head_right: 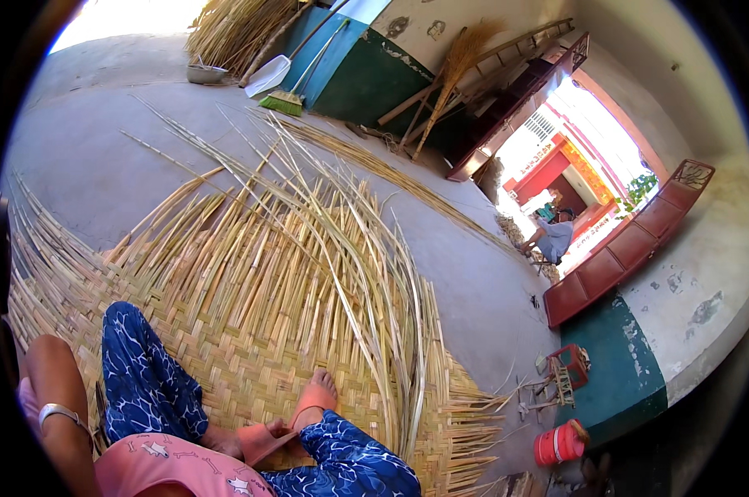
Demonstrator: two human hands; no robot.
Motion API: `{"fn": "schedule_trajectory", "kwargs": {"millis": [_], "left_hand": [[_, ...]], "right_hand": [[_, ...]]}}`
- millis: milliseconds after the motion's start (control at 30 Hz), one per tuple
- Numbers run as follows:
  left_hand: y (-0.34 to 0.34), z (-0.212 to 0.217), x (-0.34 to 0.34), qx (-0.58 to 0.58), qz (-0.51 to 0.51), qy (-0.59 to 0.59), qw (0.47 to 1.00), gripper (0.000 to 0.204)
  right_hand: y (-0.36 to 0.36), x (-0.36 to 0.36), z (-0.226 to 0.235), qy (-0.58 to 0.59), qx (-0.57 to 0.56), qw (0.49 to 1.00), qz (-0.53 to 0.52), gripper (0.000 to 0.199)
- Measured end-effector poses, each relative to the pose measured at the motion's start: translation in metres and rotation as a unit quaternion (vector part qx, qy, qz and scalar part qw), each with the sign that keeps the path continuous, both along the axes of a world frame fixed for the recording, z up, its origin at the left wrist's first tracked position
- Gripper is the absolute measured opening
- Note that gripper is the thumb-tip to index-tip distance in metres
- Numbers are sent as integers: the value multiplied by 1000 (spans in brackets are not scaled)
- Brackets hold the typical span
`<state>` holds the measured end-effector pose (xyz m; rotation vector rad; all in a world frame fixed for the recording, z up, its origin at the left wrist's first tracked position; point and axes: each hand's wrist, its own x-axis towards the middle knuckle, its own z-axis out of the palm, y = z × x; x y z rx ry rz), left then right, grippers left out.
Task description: The person sits on the floor and weaves a large circular mat or basket base using dried palm leaves. They interlace the leaves by hand, pulling and adjusting them to form a tight pattern.
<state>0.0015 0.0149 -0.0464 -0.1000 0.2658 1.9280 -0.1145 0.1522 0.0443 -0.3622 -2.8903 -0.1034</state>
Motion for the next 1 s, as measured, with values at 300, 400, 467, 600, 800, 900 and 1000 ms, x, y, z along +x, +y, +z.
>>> {"fn": "schedule_trajectory", "kwargs": {"millis": [300, 400, 467, 600, 800, 900, 1000], "left_hand": [[-151, 351, -31, -156, 644, 730, 165, 58], [-194, 425, -29, -180, 712, 674, -80, 55], [-218, 387, -51, -365, 408, 834, -69, 27], [-204, 332, -92, -454, 209, 865, 37, 39], [-217, 246, -128, -486, 34, 871, 61, 29], [-221, 231, -146, -483, -11, 873, 72, 25], [-188, 218, -162, -455, -15, 884, 106, 22]], "right_hand": [[76, 49, 75, -9, -23, 1000, -9, 36], [172, 147, 158, 33, 89, 995, -24, 48], [206, 204, 182, 49, 123, 988, -75, 57], [224, 264, 147, 97, -213, 926, -297, 58], [181, 257, 142, 34, -161, 956, -244, 47], [126, 175, 128, 3, -145, 983, -112, 42], [64, 89, 99, -50, -127, 990, -39, 38]]}}
